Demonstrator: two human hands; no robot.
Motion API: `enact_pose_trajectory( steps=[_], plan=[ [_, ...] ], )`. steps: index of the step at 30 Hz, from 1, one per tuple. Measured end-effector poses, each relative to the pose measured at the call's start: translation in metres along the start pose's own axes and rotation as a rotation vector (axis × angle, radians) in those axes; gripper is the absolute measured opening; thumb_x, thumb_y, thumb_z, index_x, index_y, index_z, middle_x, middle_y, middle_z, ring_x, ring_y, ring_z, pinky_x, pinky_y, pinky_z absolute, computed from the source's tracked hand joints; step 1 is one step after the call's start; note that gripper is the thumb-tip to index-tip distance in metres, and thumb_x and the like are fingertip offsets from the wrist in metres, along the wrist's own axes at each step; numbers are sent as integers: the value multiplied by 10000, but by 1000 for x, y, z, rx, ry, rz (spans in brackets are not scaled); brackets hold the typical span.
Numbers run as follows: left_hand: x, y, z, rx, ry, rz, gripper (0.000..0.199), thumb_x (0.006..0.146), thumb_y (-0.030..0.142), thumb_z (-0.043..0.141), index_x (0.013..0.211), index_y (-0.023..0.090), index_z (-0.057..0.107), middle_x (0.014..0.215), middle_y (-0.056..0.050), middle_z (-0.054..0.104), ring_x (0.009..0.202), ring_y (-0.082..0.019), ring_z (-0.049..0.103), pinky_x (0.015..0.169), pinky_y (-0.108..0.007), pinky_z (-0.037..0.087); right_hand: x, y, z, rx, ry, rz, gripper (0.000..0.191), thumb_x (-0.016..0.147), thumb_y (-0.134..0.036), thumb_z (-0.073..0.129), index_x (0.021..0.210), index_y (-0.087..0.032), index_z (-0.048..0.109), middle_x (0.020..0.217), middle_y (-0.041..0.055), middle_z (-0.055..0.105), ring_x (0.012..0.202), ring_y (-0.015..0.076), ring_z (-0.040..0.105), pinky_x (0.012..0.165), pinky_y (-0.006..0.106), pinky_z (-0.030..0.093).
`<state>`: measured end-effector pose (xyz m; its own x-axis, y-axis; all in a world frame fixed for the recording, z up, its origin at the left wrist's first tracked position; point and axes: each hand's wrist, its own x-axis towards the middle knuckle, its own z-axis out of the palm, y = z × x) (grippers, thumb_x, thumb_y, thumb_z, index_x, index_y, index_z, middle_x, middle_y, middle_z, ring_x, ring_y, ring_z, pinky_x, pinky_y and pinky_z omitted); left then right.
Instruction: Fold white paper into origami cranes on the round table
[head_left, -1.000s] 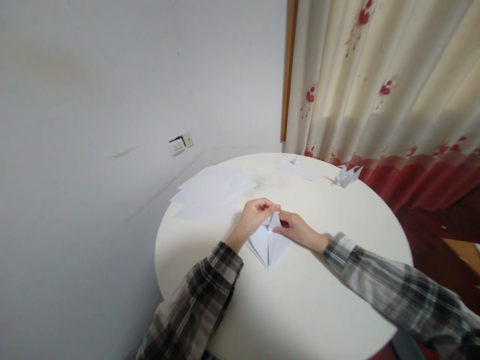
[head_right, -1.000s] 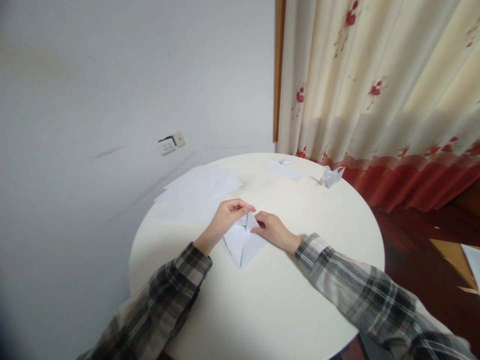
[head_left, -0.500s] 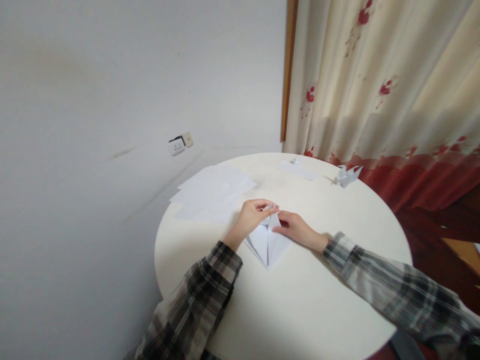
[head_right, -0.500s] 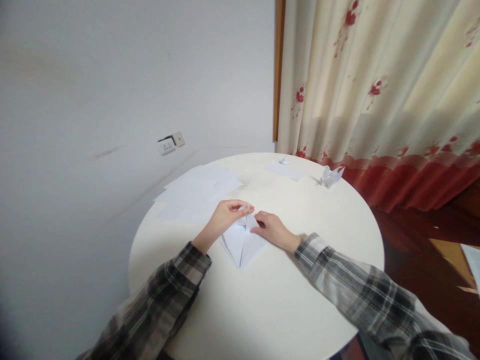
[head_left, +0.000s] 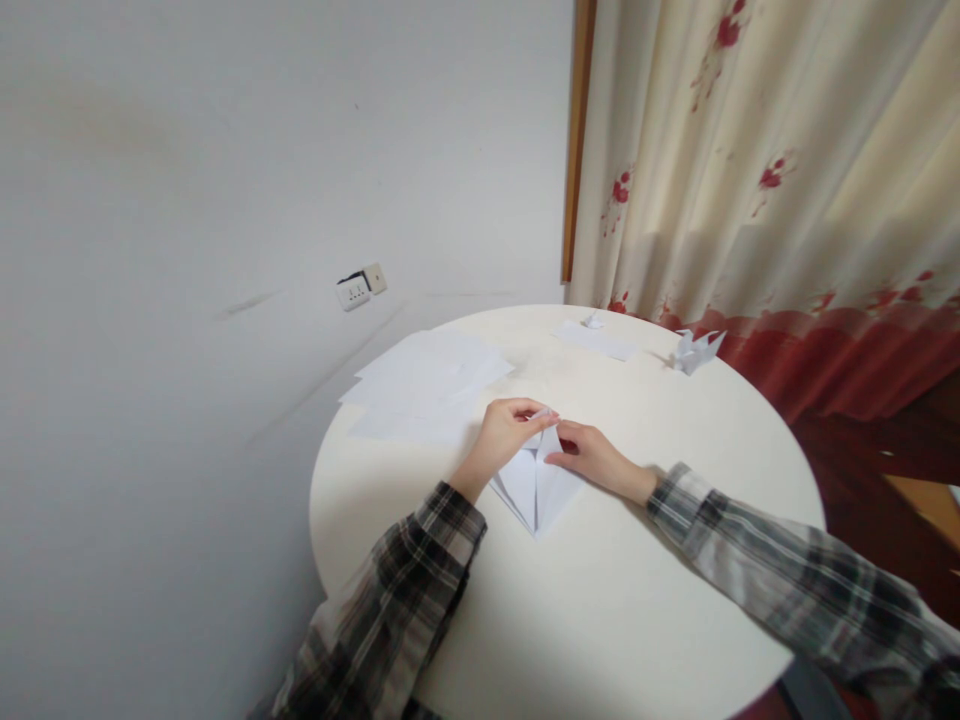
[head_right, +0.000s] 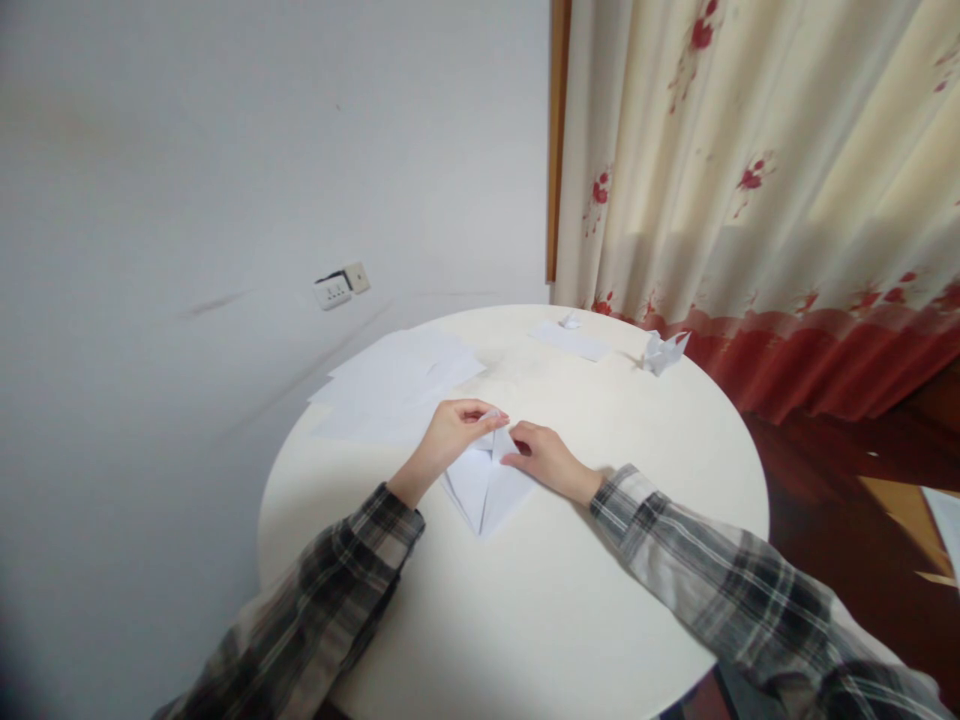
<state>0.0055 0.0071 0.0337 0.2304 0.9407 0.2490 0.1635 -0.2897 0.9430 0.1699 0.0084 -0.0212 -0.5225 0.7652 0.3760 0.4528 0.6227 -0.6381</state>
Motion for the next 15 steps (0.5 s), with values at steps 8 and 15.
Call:
enact_pose_trajectory(
  steps=[8,15],
  plan=[
    [-1,0,-1,45,27,12,229,633,350,695,697,130,699,751,-74,700,701,-188,630,639,-268,483,0,-1,0,-8,-8,12,169,779,-330,600,794,-162,585,729,4,531,624,124,444,589,251,357],
    [-1,-2,-6,62,-91,-40,225,608,315,707,735,130,699,740,-46,690,698,-189,619,606,-247,458,-1,0,0,-13,-10,-3,189,786,-354,594,837,-172,595,699,-8,494,622,124,438,598,245,350]
  ],
)
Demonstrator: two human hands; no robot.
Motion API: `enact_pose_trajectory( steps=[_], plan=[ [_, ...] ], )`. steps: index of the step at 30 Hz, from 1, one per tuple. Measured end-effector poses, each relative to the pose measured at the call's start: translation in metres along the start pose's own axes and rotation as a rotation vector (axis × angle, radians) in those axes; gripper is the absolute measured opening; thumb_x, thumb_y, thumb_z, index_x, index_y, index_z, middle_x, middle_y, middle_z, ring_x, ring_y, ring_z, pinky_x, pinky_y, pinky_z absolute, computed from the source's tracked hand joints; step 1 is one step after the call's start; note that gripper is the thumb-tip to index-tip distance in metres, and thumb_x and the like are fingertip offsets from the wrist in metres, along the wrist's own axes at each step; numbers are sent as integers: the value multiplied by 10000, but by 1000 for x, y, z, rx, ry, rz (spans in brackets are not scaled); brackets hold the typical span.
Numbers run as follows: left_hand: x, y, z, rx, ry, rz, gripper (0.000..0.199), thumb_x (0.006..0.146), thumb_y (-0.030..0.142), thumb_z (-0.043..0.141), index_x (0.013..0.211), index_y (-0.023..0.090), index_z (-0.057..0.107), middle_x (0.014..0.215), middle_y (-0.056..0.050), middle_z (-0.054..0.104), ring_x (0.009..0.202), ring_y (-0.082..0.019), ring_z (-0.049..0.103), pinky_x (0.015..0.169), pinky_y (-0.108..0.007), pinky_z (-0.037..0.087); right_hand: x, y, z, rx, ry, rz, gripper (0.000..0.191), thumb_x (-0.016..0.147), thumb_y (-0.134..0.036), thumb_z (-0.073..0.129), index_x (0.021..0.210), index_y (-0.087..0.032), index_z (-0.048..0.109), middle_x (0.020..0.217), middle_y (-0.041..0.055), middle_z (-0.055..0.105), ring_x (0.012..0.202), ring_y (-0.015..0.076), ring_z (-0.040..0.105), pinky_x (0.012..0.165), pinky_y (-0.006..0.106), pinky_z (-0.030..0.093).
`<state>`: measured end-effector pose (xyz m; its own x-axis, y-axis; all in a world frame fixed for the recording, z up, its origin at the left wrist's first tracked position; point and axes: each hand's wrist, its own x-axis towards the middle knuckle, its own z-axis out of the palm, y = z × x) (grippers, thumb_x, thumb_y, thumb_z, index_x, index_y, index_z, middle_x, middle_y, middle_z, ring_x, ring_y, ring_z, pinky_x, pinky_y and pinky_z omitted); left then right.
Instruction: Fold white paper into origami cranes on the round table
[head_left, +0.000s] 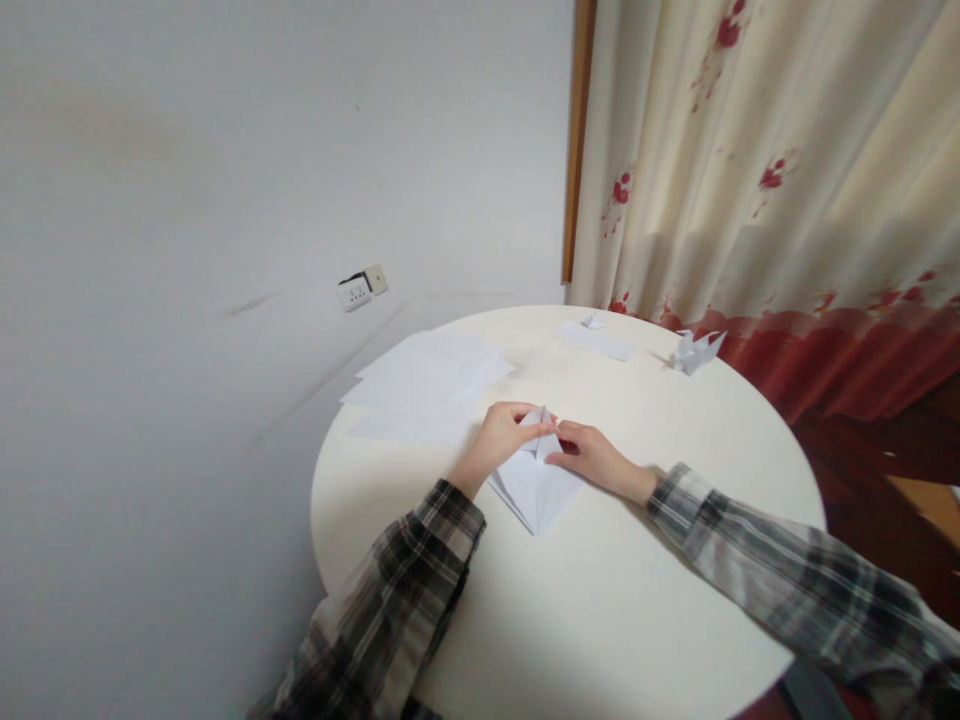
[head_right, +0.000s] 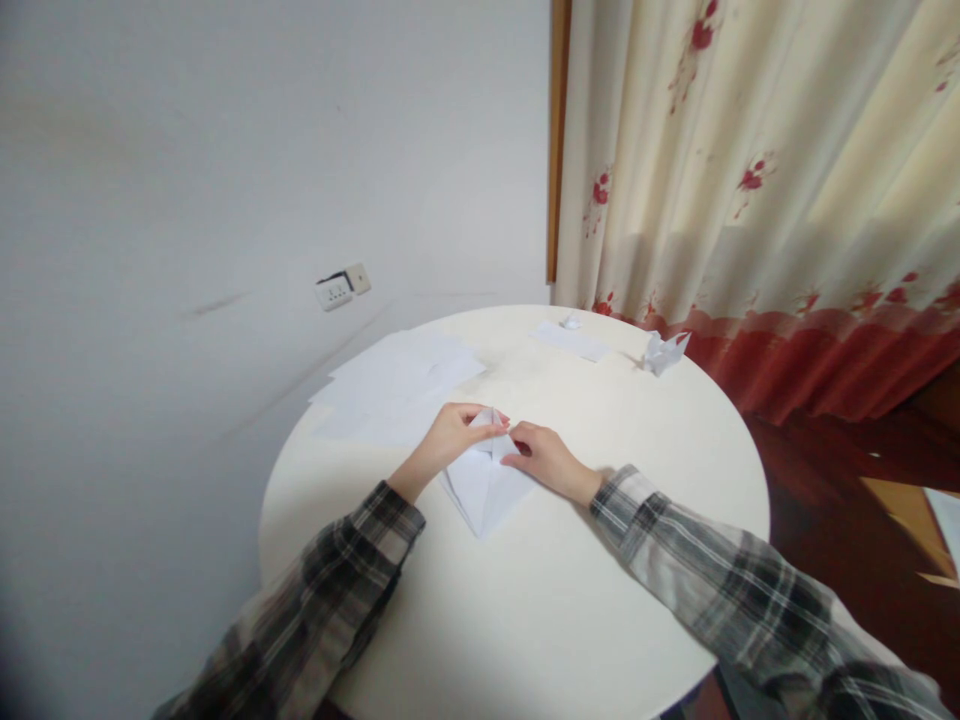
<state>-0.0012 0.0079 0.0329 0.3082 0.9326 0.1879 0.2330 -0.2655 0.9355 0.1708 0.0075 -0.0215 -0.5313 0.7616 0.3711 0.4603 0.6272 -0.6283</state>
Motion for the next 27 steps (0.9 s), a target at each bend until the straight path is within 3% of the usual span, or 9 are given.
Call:
enact_pose_trajectory(
  steps=[10,21,27],
  plan=[
    [-1,0,3,125,15,13,267,637,384,666,590,124,634,552,3,558,547,-127,503,502,-214,355,2,-1,0,-11,-6,19,210,782,-346,598,909,-178,606,714,-2,503,638,135,454,600,258,356],
    [1,-6,1,176,33,15,451,650,530,618,486,130,488,498,52,305,491,-71,297,442,-209,190,1,0,1,-24,5,10,156,772,-311,615,819,-164,594,694,-10,490,611,117,430,579,237,336],
    [0,-3,2,163,79,27,460,652,541,606,477,138,469,512,46,306,497,-74,295,450,-210,204,1,-3,-1,8,10,16,174,770,-312,609,703,-163,548,667,-19,469,591,109,418,566,231,330]
  ],
)
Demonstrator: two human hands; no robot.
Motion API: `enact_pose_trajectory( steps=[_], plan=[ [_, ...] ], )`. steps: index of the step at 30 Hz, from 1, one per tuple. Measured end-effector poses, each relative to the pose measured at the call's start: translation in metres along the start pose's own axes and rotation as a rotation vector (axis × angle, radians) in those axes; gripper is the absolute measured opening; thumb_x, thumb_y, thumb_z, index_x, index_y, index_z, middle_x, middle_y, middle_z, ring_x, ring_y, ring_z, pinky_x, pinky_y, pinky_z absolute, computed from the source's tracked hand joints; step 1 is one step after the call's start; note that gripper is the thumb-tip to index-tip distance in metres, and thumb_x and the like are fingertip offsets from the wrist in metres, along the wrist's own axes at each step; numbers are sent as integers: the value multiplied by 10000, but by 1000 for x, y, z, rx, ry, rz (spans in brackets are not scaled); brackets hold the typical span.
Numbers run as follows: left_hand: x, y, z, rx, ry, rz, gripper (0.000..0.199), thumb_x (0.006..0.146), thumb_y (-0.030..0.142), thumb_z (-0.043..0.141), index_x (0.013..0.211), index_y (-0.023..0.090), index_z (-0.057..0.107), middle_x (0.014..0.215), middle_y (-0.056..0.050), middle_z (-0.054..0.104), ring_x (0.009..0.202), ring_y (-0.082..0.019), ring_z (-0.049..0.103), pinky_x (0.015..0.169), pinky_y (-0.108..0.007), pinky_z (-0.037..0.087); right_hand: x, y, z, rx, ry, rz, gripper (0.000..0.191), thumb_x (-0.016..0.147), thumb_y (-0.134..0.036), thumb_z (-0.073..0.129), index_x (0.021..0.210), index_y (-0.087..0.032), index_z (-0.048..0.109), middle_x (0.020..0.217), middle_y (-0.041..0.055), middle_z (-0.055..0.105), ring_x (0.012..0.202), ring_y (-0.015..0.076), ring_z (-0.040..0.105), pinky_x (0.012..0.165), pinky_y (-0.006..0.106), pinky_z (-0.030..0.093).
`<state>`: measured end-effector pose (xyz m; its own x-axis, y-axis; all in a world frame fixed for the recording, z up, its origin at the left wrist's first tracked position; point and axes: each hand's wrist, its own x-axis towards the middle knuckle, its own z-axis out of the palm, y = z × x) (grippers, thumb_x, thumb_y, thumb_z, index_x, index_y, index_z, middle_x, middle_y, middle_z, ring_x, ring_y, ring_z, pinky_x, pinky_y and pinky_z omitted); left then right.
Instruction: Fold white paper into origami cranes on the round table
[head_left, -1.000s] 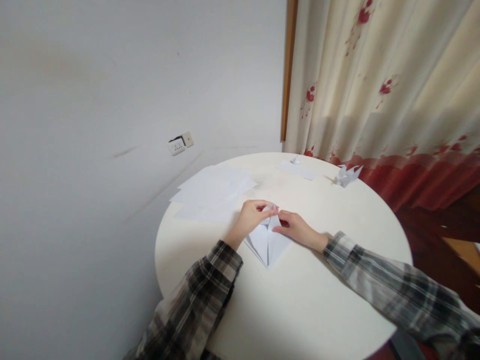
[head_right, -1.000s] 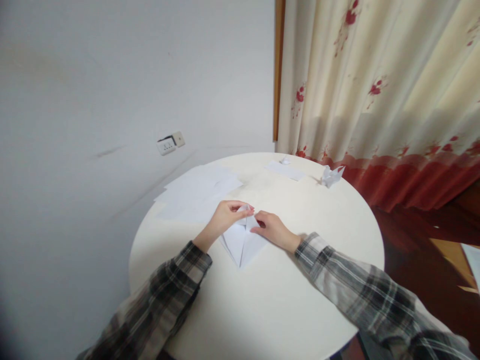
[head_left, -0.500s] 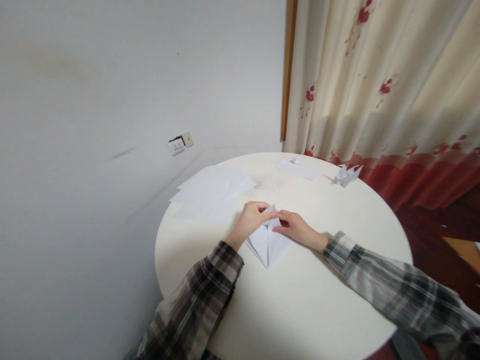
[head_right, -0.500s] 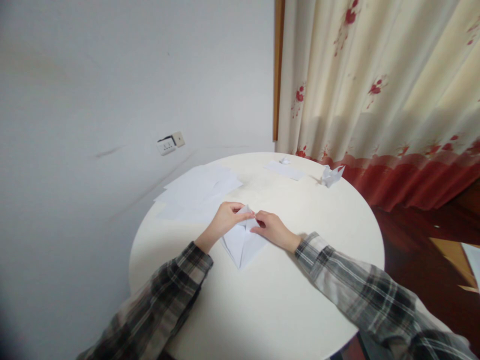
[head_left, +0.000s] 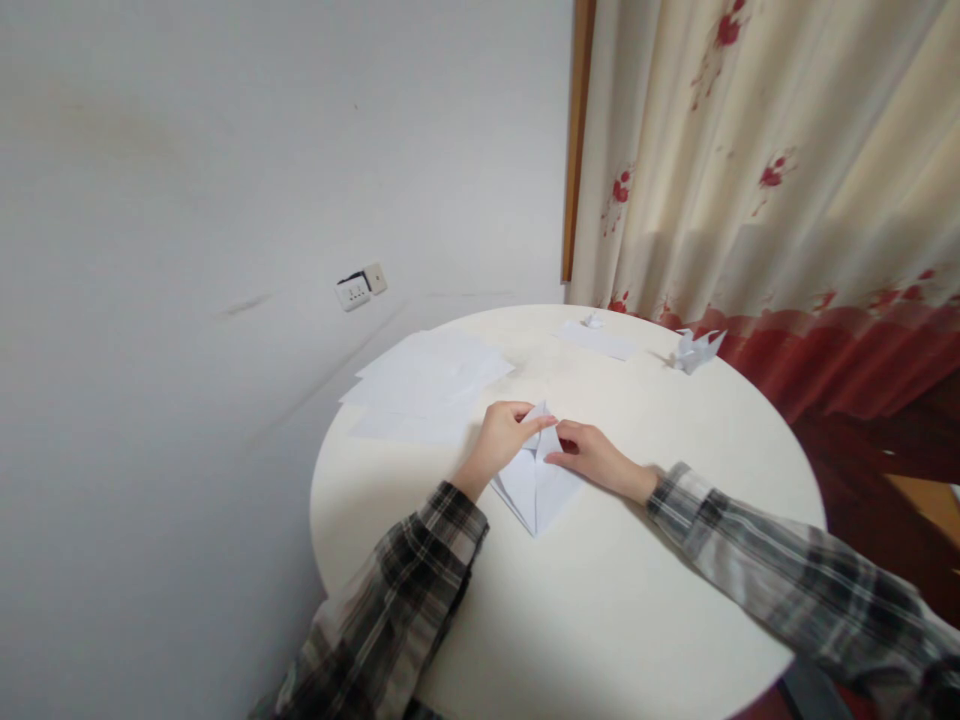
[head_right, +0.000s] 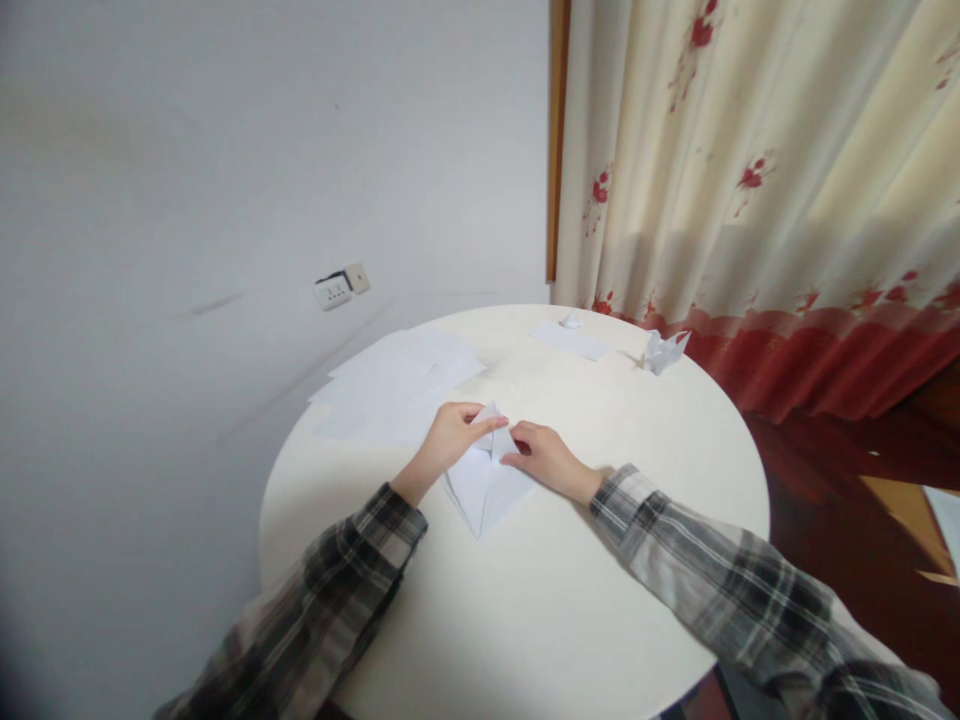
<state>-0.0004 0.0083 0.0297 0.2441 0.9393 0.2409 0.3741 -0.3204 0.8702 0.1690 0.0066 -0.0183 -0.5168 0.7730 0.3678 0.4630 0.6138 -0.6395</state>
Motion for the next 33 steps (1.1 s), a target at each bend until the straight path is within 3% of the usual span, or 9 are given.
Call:
enact_pose_trajectory(
  steps=[7,17,33],
  plan=[
    [0,5,1,31,49,16,414,662,488,619,487,131,505,520,40,352,511,-78,328,461,-205,239,0,-4,-1,-3,10,21,250,832,-378,525,721,-158,570,693,-6,518,608,108,446,584,232,336],
    [2,4,-1,30,-9,17,355,671,469,623,600,120,612,552,30,429,541,-91,381,473,-198,262,1,-3,2,-27,59,28,224,801,-348,579,693,-152,586,646,-12,514,578,107,444,560,227,329],
    [4,1,-2,56,-42,-2,436,656,542,596,528,128,551,518,36,395,504,-81,344,440,-197,231,2,1,3,-34,22,47,195,737,-334,649,743,-150,586,665,-13,504,590,113,435,558,233,346]
  ],
)
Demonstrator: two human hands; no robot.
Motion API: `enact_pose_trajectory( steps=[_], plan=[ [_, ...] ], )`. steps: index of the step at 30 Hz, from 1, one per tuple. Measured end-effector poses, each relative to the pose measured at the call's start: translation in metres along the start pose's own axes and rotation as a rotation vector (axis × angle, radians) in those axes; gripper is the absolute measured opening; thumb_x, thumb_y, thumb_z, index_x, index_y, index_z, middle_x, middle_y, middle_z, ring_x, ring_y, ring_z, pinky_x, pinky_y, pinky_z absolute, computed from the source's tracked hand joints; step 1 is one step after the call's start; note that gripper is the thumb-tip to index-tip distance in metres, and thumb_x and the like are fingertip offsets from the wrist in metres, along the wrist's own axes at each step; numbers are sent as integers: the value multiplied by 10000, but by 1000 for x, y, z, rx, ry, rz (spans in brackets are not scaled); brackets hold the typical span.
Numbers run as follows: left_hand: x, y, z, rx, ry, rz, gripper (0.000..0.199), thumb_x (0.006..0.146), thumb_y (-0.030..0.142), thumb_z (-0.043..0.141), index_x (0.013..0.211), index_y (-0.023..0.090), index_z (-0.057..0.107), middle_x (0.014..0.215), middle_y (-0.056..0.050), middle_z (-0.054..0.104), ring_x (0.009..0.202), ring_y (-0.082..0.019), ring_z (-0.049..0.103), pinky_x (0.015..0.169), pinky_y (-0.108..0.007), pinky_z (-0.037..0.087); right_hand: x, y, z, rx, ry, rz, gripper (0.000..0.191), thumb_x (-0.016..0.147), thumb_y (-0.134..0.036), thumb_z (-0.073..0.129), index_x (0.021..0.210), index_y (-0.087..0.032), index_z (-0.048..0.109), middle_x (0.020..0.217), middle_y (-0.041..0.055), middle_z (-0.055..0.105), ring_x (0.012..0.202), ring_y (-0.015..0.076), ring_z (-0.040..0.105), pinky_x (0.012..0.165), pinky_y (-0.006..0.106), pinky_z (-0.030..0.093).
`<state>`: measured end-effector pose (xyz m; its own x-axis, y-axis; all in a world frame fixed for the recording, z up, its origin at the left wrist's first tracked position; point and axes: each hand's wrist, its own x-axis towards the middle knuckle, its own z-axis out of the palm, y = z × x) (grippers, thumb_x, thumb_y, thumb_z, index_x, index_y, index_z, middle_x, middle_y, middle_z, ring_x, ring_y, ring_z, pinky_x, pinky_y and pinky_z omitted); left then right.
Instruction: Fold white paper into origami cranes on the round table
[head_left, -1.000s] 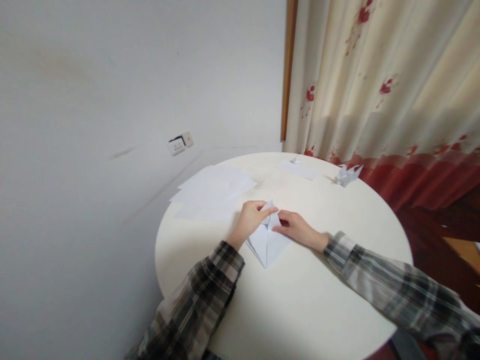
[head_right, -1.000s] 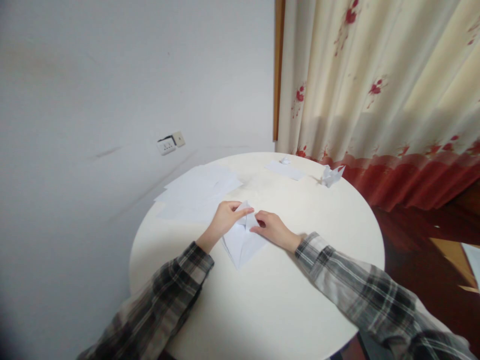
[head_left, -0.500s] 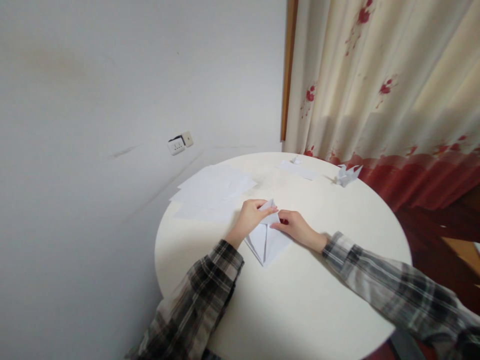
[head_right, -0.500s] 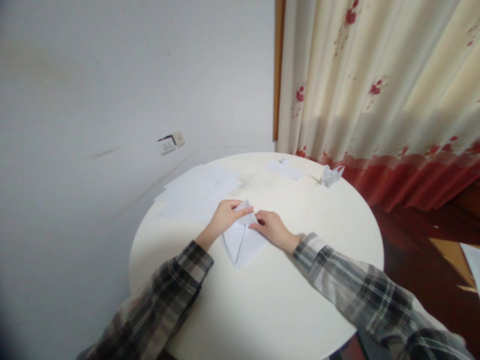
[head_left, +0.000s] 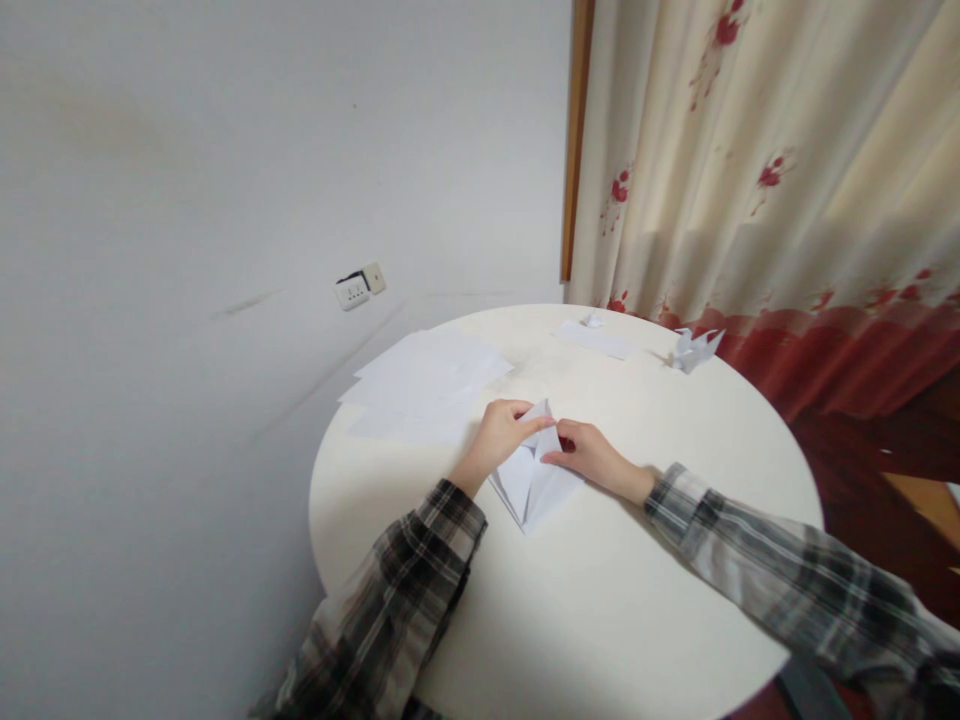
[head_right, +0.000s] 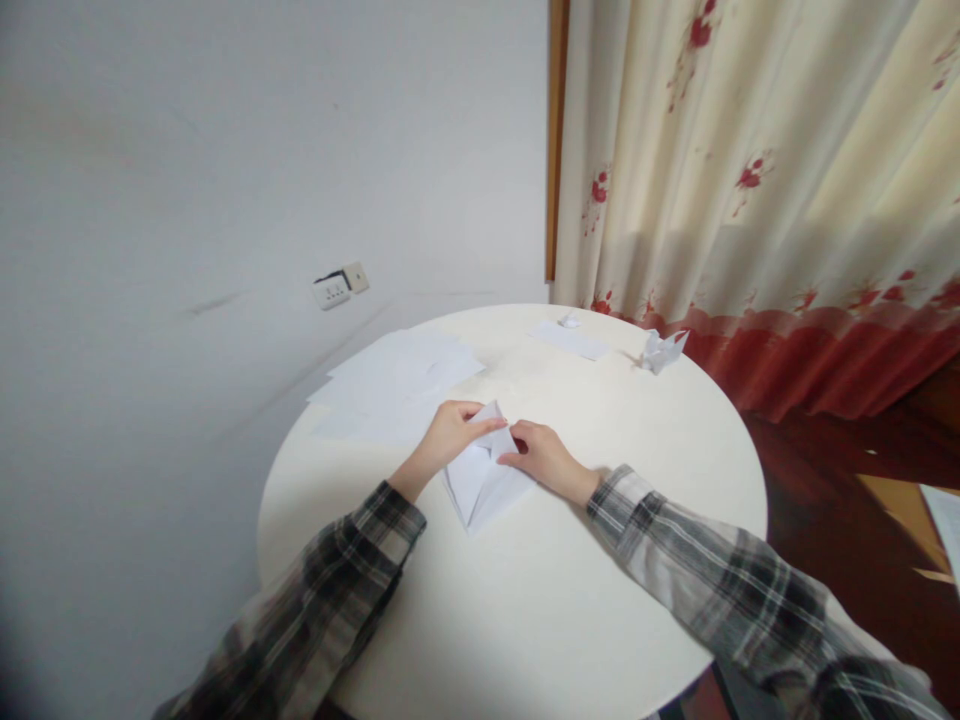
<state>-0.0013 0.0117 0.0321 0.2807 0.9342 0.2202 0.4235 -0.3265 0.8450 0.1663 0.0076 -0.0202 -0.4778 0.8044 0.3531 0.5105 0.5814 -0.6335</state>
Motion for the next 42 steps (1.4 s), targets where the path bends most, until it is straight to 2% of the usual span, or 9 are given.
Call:
enact_pose_trajectory(
  steps=[7,12,18,24,30,42],
  plan=[
    [-2,3,-1,-32,-30,-6,413,654,520,600,551,122,562,541,28,421,522,-89,369,449,-201,246,-1,-2,0,-19,-10,0,170,743,-305,641,757,-151,570,678,-11,491,600,114,431,567,240,346],
    [-3,4,-1,-2,-46,-9,400,656,492,611,518,129,512,511,45,332,500,-78,321,436,-206,207,-2,-1,1,-59,2,3,220,719,-352,659,756,-164,551,673,-14,477,605,121,421,570,245,338],
    [-4,3,-1,-41,-74,-1,416,663,502,604,517,134,475,529,46,322,506,-74,317,443,-205,204,-2,-2,-2,21,-8,22,236,749,-385,623,764,-155,572,665,-11,492,600,118,430,564,240,334],
    [-4,3,0,-19,-60,-3,396,659,457,617,501,140,440,525,51,291,499,-69,287,446,-210,180,-4,-3,-4,70,19,21,239,790,-362,578,679,-151,560,638,-19,485,583,105,421,559,235,321],
    [-5,7,-1,-9,-67,2,367,662,432,613,505,130,475,525,44,318,505,-74,309,449,-210,200,-3,4,0,55,45,3,313,762,-373,608,574,-164,472,599,-28,466,552,97,395,539,229,310],
    [-5,6,0,93,40,35,323,684,418,602,548,125,600,504,37,429,518,-87,362,441,-198,230,-2,5,-1,55,20,39,267,751,-366,619,608,-155,539,600,-28,483,550,97,415,518,218,312]
  ],
)
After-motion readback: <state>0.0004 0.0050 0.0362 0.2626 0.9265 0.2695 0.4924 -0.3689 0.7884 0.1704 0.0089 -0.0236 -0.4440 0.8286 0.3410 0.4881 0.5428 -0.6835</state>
